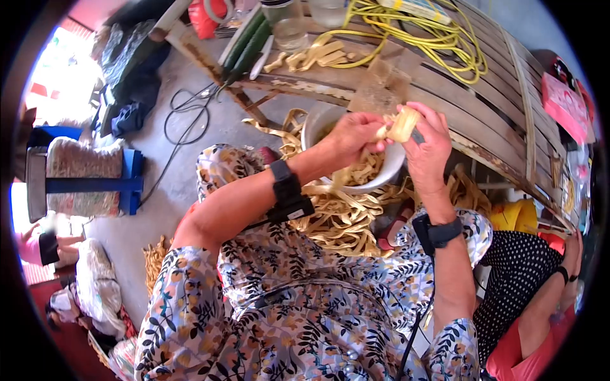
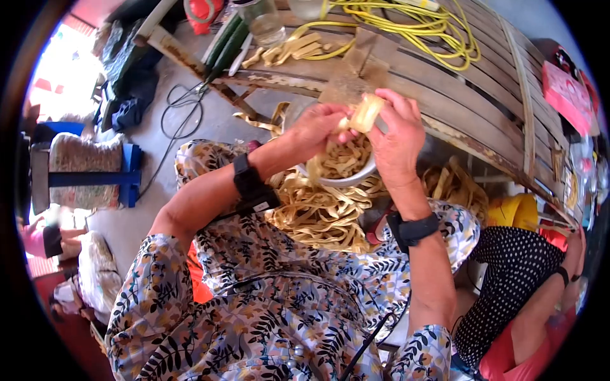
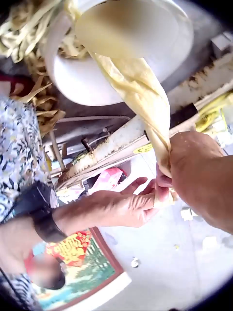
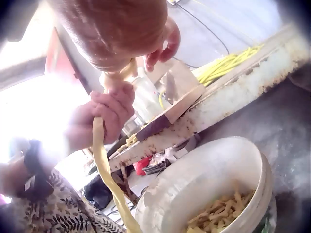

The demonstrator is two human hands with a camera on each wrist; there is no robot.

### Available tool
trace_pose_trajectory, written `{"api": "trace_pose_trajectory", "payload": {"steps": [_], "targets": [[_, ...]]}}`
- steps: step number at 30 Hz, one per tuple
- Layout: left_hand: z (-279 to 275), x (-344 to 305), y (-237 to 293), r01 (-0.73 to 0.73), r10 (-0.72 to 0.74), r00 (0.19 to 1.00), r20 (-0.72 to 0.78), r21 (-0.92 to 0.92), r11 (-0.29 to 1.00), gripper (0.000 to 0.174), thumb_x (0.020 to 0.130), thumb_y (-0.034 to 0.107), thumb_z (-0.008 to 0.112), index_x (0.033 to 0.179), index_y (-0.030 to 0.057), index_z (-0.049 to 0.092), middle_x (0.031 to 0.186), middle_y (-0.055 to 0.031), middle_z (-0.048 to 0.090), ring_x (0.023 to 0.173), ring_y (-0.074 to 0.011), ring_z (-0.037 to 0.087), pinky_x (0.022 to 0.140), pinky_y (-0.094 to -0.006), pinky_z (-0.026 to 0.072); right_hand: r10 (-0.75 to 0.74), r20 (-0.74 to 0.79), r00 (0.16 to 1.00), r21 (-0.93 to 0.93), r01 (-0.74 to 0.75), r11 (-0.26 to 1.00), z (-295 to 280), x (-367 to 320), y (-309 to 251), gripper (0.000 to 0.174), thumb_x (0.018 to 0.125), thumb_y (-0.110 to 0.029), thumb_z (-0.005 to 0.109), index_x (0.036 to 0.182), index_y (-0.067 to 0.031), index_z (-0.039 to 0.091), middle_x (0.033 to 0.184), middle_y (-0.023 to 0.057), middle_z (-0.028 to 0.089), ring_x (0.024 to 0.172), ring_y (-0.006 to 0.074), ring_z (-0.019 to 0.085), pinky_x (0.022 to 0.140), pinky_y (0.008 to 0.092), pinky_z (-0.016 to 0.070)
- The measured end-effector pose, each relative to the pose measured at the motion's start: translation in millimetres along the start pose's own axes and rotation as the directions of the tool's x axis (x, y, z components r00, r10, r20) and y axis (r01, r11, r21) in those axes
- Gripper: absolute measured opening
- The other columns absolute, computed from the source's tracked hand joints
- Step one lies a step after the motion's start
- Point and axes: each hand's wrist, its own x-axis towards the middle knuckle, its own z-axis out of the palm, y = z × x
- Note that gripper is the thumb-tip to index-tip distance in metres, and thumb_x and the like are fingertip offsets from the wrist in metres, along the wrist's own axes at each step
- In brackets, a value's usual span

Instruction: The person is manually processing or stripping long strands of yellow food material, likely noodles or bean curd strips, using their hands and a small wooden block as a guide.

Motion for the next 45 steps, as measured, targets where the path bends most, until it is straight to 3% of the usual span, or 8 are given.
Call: {"api": "trace_pose_trajectory", "payload": {"steps": [3,6,14,19,25,27,30,45], "targets": [[14,-7,12,-0.144,0.171,0.981,-0.096,0.236,0.961,0.019,0.089,0.014,0.047,0.094,-0.0020,0.056,0.077,-0.0075,0.059,0.059,-0.0093,0.054,0.051,-0.0203,0.0455,0.048,-0.006,0.999,-0.079,-0.048,0.996,0,-1,-1,0.024,0.068,-0.015,0.065,0.092,-0.0093,0.065,0.084,0.0046,0.062,0.073,0.0205,0.056,0.065,0.0285,0.0437],[13,-11,17,-0.164,0.195,0.979,-0.052,0.359,0.919,0.021,0.090,0.015,0.046,0.092,-0.0018,0.058,0.075,-0.0046,0.059,0.058,-0.0088,0.055,0.052,-0.0190,0.0455,0.329,0.342,0.880,0.359,-0.446,0.820,2,-5,9,0.017,0.072,-0.015,0.064,0.087,-0.0077,0.065,0.074,0.0071,0.063,0.063,0.0187,0.057,0.059,0.0273,0.0430],[16,-14,14,-0.244,0.349,0.927,0.139,0.929,0.277,0.031,0.085,0.027,0.055,0.080,-0.0031,0.056,0.060,-0.0088,0.057,0.053,-0.0114,0.057,0.049,-0.0251,0.0439,0.379,0.270,0.885,0.113,-0.420,0.900,17,-16,10,0.012,0.068,-0.013,0.063,0.077,-0.0047,0.063,0.070,0.0106,0.061,0.061,0.0265,0.057,0.057,0.0314,0.0437],[12,-9,1,-0.237,0.410,0.911,0.040,0.864,0.443,0.027,0.085,0.024,0.053,0.093,-0.0024,0.052,0.065,-0.0104,0.058,0.054,-0.0132,0.058,0.048,-0.0243,0.0434,0.174,0.039,0.984,-0.016,-0.173,0.985,21,-19,3,0.011,0.066,-0.007,0.064,0.077,-0.0043,0.064,0.089,0.0055,0.062,0.079,0.0229,0.056,0.069,0.0300,0.0458],[17,-12,12,0.036,-0.004,0.986,-0.167,0.186,0.982,0.029,0.083,0.031,0.056,0.089,0.0027,0.057,0.068,0.0031,0.049,0.054,-0.0026,0.042,0.045,-0.0177,0.0315,0.424,0.083,0.902,0.682,-0.362,0.636,10,-9,11,0.013,0.069,0.000,0.065,0.082,0.0016,0.065,0.094,0.0059,0.061,0.082,0.0147,0.055,0.076,0.0257,0.0437],[11,-12,12,0.057,-0.049,0.998,-0.042,0.211,0.976,0.028,0.085,0.028,0.054,0.095,0.0020,0.056,0.064,0.0046,0.044,0.053,-0.0020,0.037,0.044,-0.0175,0.0264,0.672,0.190,0.716,0.815,-0.497,0.300,2,-3,23,0.014,0.071,-0.002,0.067,0.085,0.0021,0.066,0.097,0.0052,0.060,0.082,0.0119,0.056,0.074,0.0244,0.0451],[10,-11,16,0.049,-0.070,0.995,0.065,0.279,0.959,0.027,0.088,0.026,0.050,0.095,0.0008,0.057,0.058,0.0065,0.037,0.048,-0.0018,0.028,0.042,-0.0177,0.0217,0.730,0.235,0.642,0.841,-0.511,0.179,-5,-4,32,0.012,0.072,-0.003,0.067,0.083,0.0016,0.066,0.096,0.0043,0.060,0.080,0.0112,0.057,0.073,0.0229,0.0461],[-9,-16,27,0.147,-0.200,0.959,0.199,0.253,0.956,0.023,0.091,0.022,0.046,0.085,0.0026,0.056,0.054,0.0077,0.034,0.044,-0.0007,0.026,0.041,-0.0156,0.0208,0.448,0.547,0.707,0.714,-0.673,0.190,4,-9,17,0.019,0.075,-0.015,0.065,0.090,-0.0041,0.059,0.066,-0.0018,0.053,0.051,0.0027,0.044,0.044,0.0153,0.0361]]}}
